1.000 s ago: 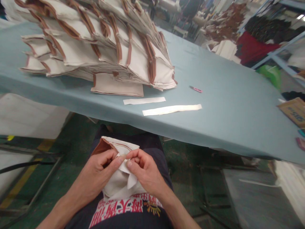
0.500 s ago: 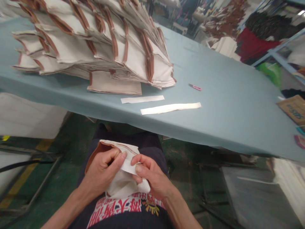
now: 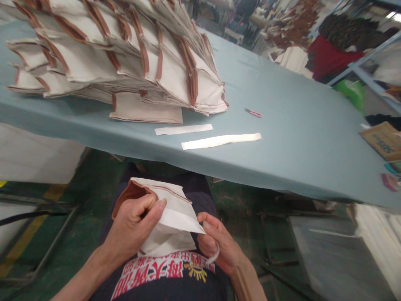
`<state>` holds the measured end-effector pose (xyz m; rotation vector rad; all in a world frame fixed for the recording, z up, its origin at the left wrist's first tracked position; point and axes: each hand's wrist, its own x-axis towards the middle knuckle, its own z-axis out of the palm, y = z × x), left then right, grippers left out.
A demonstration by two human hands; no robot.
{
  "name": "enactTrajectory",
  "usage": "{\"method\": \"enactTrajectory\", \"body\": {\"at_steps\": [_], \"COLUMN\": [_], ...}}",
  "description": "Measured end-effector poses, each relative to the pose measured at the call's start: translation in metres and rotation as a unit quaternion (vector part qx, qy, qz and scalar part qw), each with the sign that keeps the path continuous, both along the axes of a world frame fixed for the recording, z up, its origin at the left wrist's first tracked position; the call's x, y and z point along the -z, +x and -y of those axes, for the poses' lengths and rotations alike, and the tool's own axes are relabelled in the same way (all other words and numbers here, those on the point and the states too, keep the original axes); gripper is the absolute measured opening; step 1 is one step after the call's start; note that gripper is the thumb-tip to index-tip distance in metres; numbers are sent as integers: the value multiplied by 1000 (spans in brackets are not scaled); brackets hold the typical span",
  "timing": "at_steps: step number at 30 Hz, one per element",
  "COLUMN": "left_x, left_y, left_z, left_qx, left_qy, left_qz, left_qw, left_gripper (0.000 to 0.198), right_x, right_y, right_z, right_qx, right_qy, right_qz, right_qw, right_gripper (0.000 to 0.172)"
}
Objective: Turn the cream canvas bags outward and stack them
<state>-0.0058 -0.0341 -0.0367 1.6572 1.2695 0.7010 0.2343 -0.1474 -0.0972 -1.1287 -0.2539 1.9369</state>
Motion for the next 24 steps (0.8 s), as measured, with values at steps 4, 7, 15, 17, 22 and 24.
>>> {"method": "enactTrajectory", "body": {"at_steps": [4,7,15,17,22,24], "left_x": [-6,-6,-21,-34,-58,-63], "left_y": [0,-1,18,25,33,32], "left_z": [1,2,0,-2,-9,-11], "left_qx": [9,7,106,152,206,220], "left_qy": [-3,5,28,17,-36,-65], "left_qz": [-4,0,7,14,47,54], "left_qw": [1000,1000,994,988,977,972], "left_gripper": [49,51,47,45,45,44], "right_x": [11,18,-1,-16,-61,-77], "right_y": [32,60,55,36,0,-8], "right_z": [21,40,22,0,-46,-57], "right_qx": [28,75,110,84,63,80], "right_qy": [-36,-55,-6,64,283,354], "right_qz": [79,147,417,441,446,424], "right_qw": [996,985,902,891,847,830], "right_gripper": [71,71,71,58,37,44]}}
